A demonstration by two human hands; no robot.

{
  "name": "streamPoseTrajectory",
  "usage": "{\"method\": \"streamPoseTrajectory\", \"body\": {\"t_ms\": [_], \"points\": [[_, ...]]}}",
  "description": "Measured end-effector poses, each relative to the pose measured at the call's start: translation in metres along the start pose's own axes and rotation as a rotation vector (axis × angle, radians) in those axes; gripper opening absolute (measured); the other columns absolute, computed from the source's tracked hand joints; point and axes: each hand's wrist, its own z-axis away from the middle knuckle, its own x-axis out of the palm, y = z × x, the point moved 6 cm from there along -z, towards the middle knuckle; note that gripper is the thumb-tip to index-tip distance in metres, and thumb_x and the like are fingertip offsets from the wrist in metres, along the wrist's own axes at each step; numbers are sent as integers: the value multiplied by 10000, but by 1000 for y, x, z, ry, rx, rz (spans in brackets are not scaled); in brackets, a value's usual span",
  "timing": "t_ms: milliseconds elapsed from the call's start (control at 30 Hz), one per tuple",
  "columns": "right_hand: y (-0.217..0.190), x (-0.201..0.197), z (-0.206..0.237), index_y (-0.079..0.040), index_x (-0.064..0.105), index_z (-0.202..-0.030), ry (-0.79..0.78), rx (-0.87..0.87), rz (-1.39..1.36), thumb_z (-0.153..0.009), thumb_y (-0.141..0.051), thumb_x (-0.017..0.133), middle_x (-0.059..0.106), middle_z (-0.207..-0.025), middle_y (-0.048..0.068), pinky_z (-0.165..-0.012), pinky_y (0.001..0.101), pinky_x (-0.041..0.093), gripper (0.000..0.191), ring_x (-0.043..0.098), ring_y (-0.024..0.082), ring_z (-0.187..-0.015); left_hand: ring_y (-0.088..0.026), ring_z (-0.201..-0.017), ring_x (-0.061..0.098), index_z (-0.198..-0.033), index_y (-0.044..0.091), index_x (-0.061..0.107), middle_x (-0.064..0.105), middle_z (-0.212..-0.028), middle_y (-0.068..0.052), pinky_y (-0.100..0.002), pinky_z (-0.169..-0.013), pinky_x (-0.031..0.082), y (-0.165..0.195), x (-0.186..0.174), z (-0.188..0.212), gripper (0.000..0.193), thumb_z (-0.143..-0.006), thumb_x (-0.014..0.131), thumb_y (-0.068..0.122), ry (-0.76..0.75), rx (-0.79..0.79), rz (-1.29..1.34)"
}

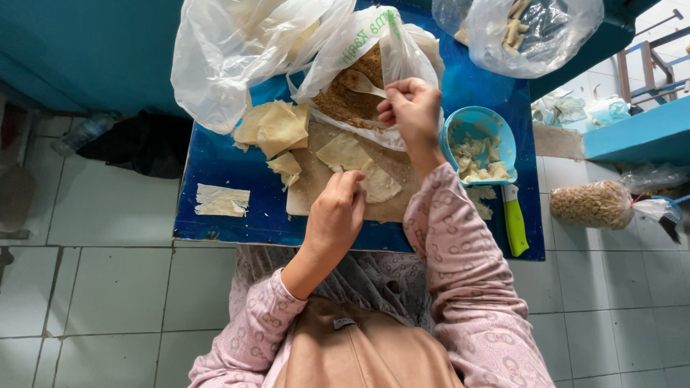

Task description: The person sits at a blue table folding thin square pastry wrappers. They spoon brown filling from a plastic bag onto a wrapper, fold the wrapper over the filling into a small parcel, and set the finished parcel on the table, repeating the cycle and placing scraps in a blue bowl.

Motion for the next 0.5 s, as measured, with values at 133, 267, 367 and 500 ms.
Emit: {"method": "streamPoseTrajectory", "body": {"t_ms": [133,267,367,500], "points": [[13,-37,21,35,687,-1006,31,32,-47,-972,-56,647,737,-767,117,-501,264,546,105,683,140,-560,-338,-860,698,-1161,9,609,649,-1072,-178,-404,-724,558,0,-1,0,247,-919,657,-7,9,-24,33],[21,-74,62,31,683,-1025,-2,33,-94,-994,-51,642,724,-796,105,-552,257,551,97,677,133,-606,-332,-841,699,-1180,-6,603,657,-1102,-182,-400,-722,560,-1,0,1,259,-927,658,3,6,-36,42],[26,-90,80,32,689,-1022,-9,31,-109,-997,-52,641,723,-797,101,-562,254,552,99,678,137,-617,-329,-877,705,-1191,1,605,662,-1092,-175,-388,-736,564,1,2,2,259,-938,661,7,44,0,22],[26,-77,60,7,704,-1014,14,-34,-72,-990,-53,652,725,-802,85,-561,258,551,83,682,127,-628,-296,-831,711,-1187,10,620,680,-1054,-165,-376,-732,567,-1,8,3,262,-930,666,18,51,-25,4]]}}
